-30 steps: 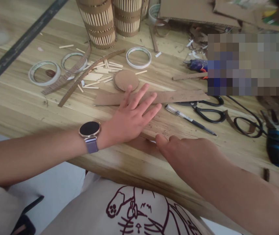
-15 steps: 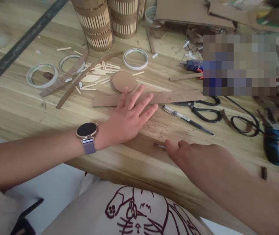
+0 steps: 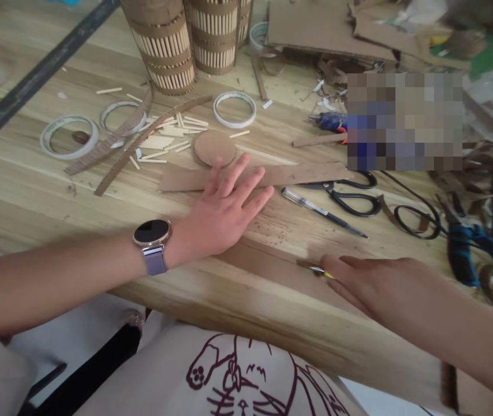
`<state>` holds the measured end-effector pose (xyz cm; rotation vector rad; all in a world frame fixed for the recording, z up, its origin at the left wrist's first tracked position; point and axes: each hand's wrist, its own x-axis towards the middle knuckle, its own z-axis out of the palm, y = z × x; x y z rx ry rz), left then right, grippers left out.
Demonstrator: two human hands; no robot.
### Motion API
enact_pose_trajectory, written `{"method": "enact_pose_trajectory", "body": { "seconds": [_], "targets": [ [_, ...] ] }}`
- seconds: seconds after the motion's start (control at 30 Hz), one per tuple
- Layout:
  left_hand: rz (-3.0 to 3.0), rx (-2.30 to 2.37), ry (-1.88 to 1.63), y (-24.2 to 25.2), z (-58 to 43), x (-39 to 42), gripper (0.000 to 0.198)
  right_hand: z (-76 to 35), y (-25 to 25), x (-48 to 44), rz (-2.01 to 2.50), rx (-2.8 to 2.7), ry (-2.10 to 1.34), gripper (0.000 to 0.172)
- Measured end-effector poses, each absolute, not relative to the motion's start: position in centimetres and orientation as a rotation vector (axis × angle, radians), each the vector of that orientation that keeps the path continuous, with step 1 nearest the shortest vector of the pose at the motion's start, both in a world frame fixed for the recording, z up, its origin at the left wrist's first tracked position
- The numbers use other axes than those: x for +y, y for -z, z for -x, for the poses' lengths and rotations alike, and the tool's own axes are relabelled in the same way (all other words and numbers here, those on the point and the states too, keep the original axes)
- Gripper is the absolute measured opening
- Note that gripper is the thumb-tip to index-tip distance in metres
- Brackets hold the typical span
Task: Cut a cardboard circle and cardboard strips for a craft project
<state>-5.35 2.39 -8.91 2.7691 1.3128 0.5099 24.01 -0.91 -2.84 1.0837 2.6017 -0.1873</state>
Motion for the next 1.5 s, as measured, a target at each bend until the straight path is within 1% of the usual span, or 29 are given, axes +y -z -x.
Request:
{"method": "enact_pose_trajectory", "body": {
  "seconds": [0.03,0.1,0.2,0.27,0.37,0.5,0.6,0.63,0.73,0.87,0.93,1.03,1.17,1.27,1.33,1.4,1.43,1.5],
  "targets": [
    [-2.759,1.308,-0.504,8.9,5.3,2.4,0.047,-24.1,2.7,-0.6,-1.027,2.610,0.253,0.010],
    [-2.748,1.301,-0.483,8.9,5.3,2.4,0.049,-23.5,2.3,-0.1,-0.965,2.604,0.338,0.012],
    [-2.773,1.307,-0.440,8.7,5.3,2.3,0.049,-20.6,2.0,0.2,-1.032,2.588,0.268,0.019],
    [-2.795,1.320,-0.404,8.6,5.3,2.3,0.049,-18.2,2.2,0.1,-1.022,2.586,0.199,0.016],
    [-2.816,1.331,-0.382,8.5,5.3,2.3,0.050,-15.7,2.5,-0.1,-0.989,2.576,0.161,0.015],
    [-2.807,1.311,-0.413,8.6,5.3,2.3,0.052,-14.7,2.6,-0.1,-1.011,2.552,0.127,0.016],
    [-2.793,1.306,-0.401,8.6,5.2,2.3,0.053,-14.0,2.1,0.0,-0.981,2.472,0.116,0.013],
    [-2.789,1.310,-0.394,8.6,5.2,2.3,0.053,-13.6,1.8,0.1,-0.966,2.418,0.115,0.015],
    [-2.783,1.319,-0.408,8.6,5.2,2.3,0.052,-12.5,1.1,0.2,-0.946,2.255,0.138,0.031],
    [-2.794,1.305,-0.447,8.7,5.2,2.3,0.051,-12.0,1.0,0.0,-0.970,2.243,0.141,0.039],
    [-2.800,1.307,-0.453,8.7,5.3,2.3,0.050,-12.3,1.3,-0.2,-0.948,2.347,0.082,0.043],
    [-2.797,1.322,-0.443,8.6,5.3,2.3,0.049,-13.0,1.6,-0.5,-0.904,2.416,0.028,0.044],
    [-2.788,1.310,-0.408,8.5,5.3,2.4,0.049,-14.9,1.6,-0.6,-0.958,2.319,0.044,0.049],
    [-2.798,1.316,-0.420,8.6,5.4,2.5,0.048,-17.5,1.6,-1.0,-0.993,2.317,0.094,0.049],
    [-2.811,1.323,-0.432,8.7,5.4,2.5,0.046,-19.7,1.9,-1.7,-1.026,2.333,0.154,0.055],
    [-2.825,1.318,-0.427,8.8,5.4,2.5,0.045,-22.1,2.3,-2.6,-1.074,2.405,0.137,0.062],
    [-2.832,1.311,-0.422,8.8,5.4,2.5,0.046,-23.3,2.6,-3.1,-1.102,2.457,0.128,0.062],
    [-2.846,1.297,-0.408,8.8,5.4,2.4,0.046,-25.6,2.9,-3.8,-1.255,2.538,0.126,0.055]
  ]
}}
